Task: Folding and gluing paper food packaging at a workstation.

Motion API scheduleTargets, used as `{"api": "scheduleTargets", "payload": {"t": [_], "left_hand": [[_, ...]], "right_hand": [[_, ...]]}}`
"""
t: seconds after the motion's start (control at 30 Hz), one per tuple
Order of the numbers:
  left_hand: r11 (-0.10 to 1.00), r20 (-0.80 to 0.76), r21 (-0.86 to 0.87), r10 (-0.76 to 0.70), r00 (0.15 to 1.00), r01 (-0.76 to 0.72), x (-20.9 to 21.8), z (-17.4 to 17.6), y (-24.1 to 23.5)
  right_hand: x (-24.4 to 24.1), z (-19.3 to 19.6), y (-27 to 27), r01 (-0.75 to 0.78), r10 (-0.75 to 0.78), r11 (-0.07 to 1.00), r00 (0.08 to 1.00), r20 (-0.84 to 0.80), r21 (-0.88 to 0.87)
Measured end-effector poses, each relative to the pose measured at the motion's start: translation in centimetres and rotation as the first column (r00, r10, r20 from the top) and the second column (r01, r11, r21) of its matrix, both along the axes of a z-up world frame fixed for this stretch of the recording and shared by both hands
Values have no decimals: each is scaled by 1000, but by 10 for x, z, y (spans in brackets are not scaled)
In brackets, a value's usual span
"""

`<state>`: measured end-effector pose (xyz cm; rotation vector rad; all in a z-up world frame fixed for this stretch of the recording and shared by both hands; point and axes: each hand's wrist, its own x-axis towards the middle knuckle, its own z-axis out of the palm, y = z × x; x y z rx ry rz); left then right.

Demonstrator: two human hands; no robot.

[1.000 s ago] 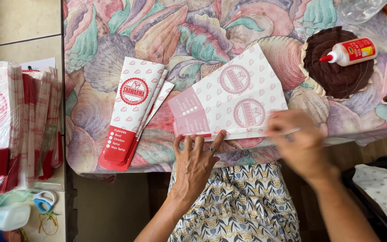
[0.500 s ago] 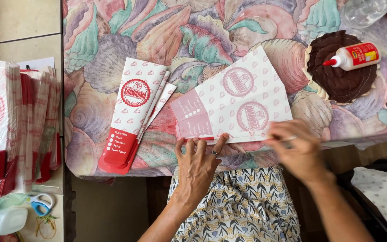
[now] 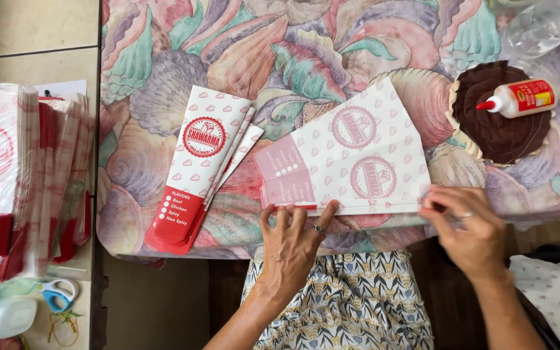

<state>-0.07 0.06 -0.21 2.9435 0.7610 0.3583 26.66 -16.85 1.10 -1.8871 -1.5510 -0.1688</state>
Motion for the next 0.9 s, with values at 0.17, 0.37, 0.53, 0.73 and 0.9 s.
{"api": "scheduleTargets", "payload": {"t": [0.17, 0.37, 0.53, 0.73, 0.9], "left_hand": [[999, -37, 34, 0, 999, 2, 1, -10, -2], [999, 137, 30, 28, 990, -33, -5, -35, 0], [999, 135, 34, 29, 990, -34, -6, -45, -1], [995, 36, -82, 57, 998, -53, -2, -48, 1], [988, 354, -98, 145, 924, -117, -2, -27, 1]], "right_hand": [[-54, -13, 73, -263, 264, 964, 964, -26, 43], [-53, -19, 86, -408, 405, 913, 909, -94, -13], [-62, -26, 85, -332, 319, 940, 936, -146, -73], [-104, -21, 126, -348, 383, 918, 905, -186, 192], [-78, -45, 73, -228, 198, 961, 963, 184, 159]]}}
